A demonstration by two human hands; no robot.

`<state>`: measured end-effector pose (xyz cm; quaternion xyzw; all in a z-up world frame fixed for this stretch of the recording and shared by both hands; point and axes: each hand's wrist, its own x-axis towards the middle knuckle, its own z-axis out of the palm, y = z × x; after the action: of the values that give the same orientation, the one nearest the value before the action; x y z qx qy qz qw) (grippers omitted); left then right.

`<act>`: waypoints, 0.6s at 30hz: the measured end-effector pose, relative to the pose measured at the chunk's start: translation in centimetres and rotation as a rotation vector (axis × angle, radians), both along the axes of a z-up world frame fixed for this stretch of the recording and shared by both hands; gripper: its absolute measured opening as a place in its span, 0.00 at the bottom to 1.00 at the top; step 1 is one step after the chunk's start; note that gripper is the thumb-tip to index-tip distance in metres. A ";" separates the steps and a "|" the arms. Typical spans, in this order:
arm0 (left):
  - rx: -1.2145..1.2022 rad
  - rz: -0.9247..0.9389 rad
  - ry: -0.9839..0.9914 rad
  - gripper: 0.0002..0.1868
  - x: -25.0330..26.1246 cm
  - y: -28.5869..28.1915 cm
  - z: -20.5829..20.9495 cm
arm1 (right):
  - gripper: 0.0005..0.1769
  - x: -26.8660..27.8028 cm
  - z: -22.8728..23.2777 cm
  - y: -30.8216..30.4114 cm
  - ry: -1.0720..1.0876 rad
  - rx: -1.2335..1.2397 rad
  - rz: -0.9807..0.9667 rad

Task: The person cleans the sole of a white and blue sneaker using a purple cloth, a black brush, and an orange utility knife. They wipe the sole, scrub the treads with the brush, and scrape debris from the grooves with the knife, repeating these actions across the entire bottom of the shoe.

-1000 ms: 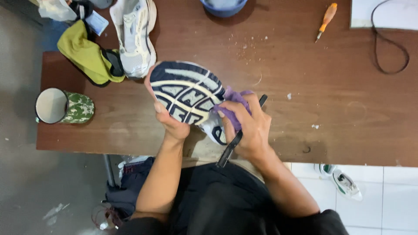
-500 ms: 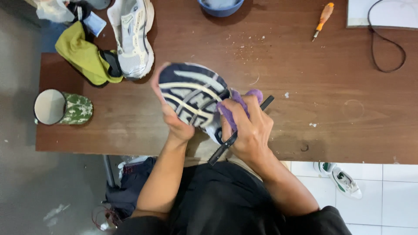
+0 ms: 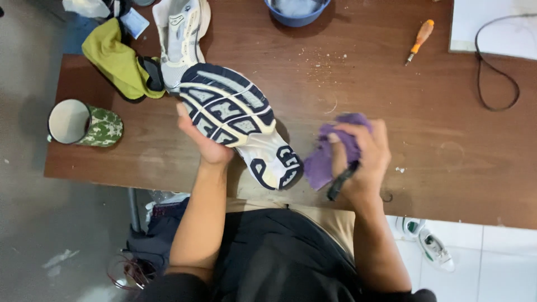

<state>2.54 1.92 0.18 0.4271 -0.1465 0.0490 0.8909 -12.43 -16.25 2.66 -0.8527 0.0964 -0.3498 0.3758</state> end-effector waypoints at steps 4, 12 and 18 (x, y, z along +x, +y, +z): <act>-0.091 -0.028 0.115 0.29 -0.1 -0.6 1.6 | 0.06 -0.7 0.5 0.9 -0.017 0.066 -0.068; -0.121 -0.455 0.078 0.39 -0.6 -0.4 -0.1 | 0.08 2.0 0.7 4.3 -0.053 -0.314 0.091; -0.184 -0.455 0.021 0.35 1.0 1.8 -0.1 | 0.07 2.7 2.0 0.0 0.020 -0.186 -0.027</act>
<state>3.53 3.73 0.06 0.3006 -0.2248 -0.1444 0.9156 -9.71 -16.29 4.67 -0.8860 0.0787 -0.3538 0.2892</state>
